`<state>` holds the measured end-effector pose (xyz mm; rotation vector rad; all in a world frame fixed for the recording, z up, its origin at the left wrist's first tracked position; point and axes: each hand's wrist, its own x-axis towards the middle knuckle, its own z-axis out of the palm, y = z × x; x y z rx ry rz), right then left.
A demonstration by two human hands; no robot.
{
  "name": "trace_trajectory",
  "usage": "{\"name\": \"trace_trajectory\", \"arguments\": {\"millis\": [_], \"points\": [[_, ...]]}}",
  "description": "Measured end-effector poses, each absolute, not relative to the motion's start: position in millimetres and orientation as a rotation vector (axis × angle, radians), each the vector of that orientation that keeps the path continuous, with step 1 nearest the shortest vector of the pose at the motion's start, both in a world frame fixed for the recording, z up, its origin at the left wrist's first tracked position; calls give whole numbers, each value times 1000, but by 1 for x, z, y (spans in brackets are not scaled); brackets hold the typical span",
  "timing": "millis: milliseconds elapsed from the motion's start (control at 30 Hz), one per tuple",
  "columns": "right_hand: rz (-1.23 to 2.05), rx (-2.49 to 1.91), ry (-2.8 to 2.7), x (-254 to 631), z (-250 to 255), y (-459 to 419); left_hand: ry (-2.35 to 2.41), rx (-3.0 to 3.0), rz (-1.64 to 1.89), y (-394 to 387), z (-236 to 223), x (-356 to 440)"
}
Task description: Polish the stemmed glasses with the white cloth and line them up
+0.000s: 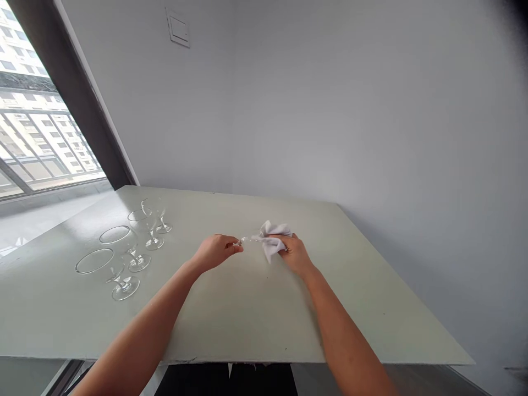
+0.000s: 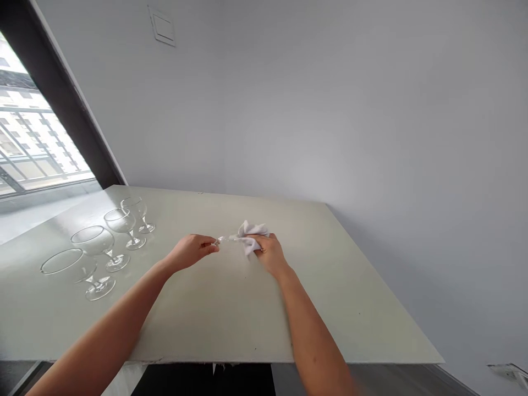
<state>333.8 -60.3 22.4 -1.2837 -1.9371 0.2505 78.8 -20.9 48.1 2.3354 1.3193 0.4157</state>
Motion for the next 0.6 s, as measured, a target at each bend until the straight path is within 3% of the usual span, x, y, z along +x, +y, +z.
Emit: {"name": "trace_trajectory", "arguments": {"millis": [167,300,400,600], "points": [[-96,-1212,-2002,319,24,-69,1529,2419,507,-18,39,84],[-80,-1131,-2217,285,18,-76,1373,2740,476,-28,26,101],[173,-1253,-2010,282,15,-73,1184,2952,559,-36,17,112],[1187,-1194,-1183,315,7,-52,990,2950,796,-39,8,117]]}}
